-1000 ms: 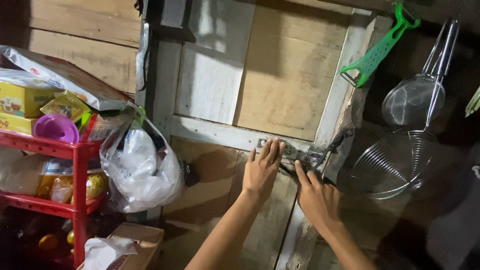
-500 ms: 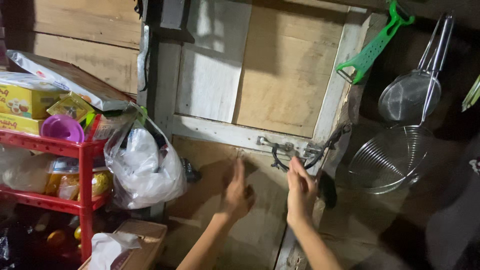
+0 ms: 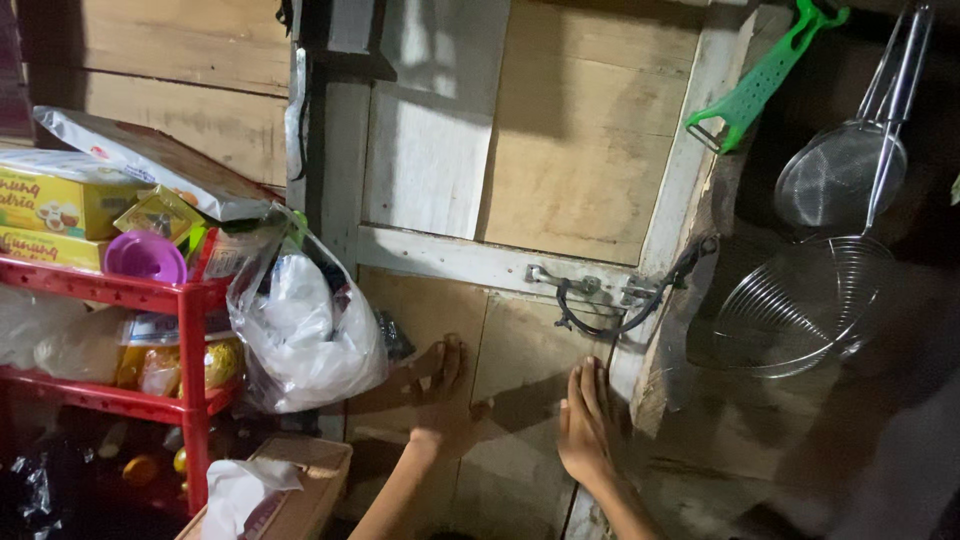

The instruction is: The person wipes the glass doors of a metal cabinet with a cloth, then opens and closes a wooden door and a blue cabinet door. The actions are performed by hand without additional tools.

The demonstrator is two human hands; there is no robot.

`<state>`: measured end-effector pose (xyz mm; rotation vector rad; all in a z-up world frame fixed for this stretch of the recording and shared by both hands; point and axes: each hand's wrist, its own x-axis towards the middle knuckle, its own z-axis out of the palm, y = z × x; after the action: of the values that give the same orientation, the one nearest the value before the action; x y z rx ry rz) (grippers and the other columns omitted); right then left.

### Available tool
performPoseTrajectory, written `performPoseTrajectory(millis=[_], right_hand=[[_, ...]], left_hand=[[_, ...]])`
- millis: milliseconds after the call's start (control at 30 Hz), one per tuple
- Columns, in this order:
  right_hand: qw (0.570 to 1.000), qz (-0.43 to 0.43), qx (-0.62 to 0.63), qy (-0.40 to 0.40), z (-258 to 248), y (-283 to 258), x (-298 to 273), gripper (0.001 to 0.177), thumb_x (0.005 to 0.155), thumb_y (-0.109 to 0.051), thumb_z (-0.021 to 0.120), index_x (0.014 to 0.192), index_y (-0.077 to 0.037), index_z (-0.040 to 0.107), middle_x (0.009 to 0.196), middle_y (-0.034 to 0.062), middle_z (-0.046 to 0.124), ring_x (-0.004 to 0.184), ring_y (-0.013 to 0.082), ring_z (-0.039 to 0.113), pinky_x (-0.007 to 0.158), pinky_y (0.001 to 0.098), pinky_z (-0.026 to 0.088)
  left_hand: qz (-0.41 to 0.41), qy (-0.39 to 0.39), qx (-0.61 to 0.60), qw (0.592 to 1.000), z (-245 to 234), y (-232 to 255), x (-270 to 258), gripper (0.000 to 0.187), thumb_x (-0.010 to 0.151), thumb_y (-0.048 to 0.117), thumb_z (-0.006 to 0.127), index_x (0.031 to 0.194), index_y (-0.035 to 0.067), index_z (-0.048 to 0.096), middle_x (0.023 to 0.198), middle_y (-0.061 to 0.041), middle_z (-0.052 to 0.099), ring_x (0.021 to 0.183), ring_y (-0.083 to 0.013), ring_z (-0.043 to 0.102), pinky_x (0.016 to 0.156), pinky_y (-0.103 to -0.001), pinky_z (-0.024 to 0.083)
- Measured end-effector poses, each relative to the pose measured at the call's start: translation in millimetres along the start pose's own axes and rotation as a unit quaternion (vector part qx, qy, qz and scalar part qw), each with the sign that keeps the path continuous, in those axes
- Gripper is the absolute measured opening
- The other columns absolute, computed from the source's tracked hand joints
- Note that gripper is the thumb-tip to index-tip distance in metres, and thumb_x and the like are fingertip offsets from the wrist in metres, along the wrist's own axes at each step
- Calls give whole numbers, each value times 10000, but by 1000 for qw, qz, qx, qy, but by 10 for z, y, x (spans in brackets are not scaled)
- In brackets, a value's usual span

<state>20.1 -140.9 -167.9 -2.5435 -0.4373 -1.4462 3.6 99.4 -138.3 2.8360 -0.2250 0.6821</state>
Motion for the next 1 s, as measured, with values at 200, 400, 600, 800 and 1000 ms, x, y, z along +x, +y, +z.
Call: performPoseTrajectory(millis=[200, 400, 600, 800, 1000], right_hand=[[994, 31, -35, -98, -6, 68, -9, 613, 1002, -252, 408, 1543, 3, 272, 1663, 200, 136, 1554, 369, 95, 1216, 496, 170], [986, 35, -77, -142, 41, 177, 37, 661, 982, -262, 404, 1568, -18, 222, 1683, 166, 60, 1549, 325, 72, 1213, 491, 143], [986, 29, 3, -163, -126, 231, 96, 576, 1032, -277, 443, 1543, -32, 338, 1688, 148, 142, 1562, 314, 117, 1249, 446, 153], [985, 42, 142, -83, -629, -324, 383, 534, 1012, -319, 417, 1454, -28, 491, 1646, 153, 361, 1496, 325, 357, 1126, 374, 368], [996, -25, 49, 69, -860, -352, 927, 524, 1057, -256, 424, 1487, 35, 494, 1592, 218, 426, 1491, 369, 390, 1236, 448, 286]], left_hand=[[2, 3, 29, 1000, -76, 34, -39, 1004, 944, 617, 504, 1627, 72, 9, 1715, -129, -85, 1586, -297, -59, 1168, -690, 207], [-4, -13, 23, 1000, -115, 35, -6, 986, 939, 593, 513, 1626, 84, 22, 1715, -121, -67, 1588, -290, -30, 1149, -715, 199], [36, 57, 12, 998, -47, -22, -2, 975, 885, 483, 637, 1589, 34, 133, 1689, -200, 48, 1560, -362, 83, 1189, -651, 164], [47, 69, 63, 995, -362, 121, 17, 1024, 853, 384, 701, 1601, -10, 122, 1679, -185, 138, 1578, -326, 137, 1228, -590, 175], [110, 152, 19, 982, -760, 274, 318, 1071, 812, 370, 726, 1603, 34, 88, 1700, -155, 79, 1560, -288, 114, 1220, -526, 215]])
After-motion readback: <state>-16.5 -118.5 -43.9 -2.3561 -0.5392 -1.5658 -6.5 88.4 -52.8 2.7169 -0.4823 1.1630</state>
